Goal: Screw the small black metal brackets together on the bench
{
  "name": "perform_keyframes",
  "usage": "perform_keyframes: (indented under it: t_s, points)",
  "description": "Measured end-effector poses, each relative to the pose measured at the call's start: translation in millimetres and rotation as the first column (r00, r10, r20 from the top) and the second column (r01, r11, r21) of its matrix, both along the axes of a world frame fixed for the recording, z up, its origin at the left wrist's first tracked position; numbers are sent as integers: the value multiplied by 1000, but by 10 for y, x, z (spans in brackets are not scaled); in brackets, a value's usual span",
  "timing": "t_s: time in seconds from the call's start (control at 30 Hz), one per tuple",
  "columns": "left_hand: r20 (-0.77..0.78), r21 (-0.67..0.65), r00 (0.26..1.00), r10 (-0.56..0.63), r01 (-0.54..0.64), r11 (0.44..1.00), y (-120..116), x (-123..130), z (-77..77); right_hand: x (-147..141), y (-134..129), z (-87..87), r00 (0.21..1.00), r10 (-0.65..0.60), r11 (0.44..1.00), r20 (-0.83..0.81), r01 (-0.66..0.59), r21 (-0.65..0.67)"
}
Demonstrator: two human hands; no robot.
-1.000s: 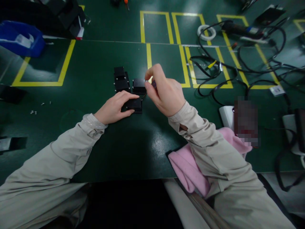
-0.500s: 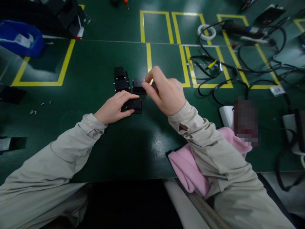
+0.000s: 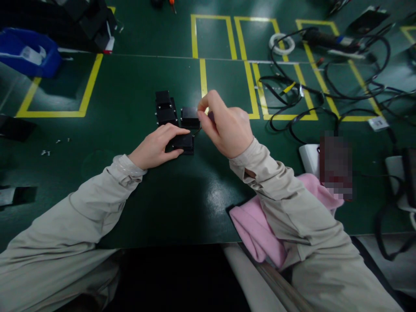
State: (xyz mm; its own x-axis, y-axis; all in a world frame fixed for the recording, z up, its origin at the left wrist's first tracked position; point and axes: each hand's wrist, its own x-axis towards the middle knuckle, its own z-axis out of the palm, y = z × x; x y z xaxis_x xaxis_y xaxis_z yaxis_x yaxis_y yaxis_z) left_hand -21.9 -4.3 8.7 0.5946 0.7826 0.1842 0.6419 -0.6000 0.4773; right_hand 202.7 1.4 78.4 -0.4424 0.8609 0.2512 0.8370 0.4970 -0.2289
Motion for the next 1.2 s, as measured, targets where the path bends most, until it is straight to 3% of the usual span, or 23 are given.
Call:
perform_keyframes:
  t_s: [0.5,0.73,0.93,1.2]
  points:
    - [-7,-14,1000,10,-10,1000,-6,6,15,-23,18,35,999,-42,995,6,42,-90]
    - [4,0,1000,-3,3,1000,-5,7,15,3,19,37,1000,1,998,-17,-2,-67]
    - [-10,-26,1000,18,-18,1000,-8,9,19,-20,14,43,999,-35,996,-14,34,-85]
    - [0,-25,1000,11,-11,1000,-6,10,19,17,18,1,999,23,1000,-37,-24,-15]
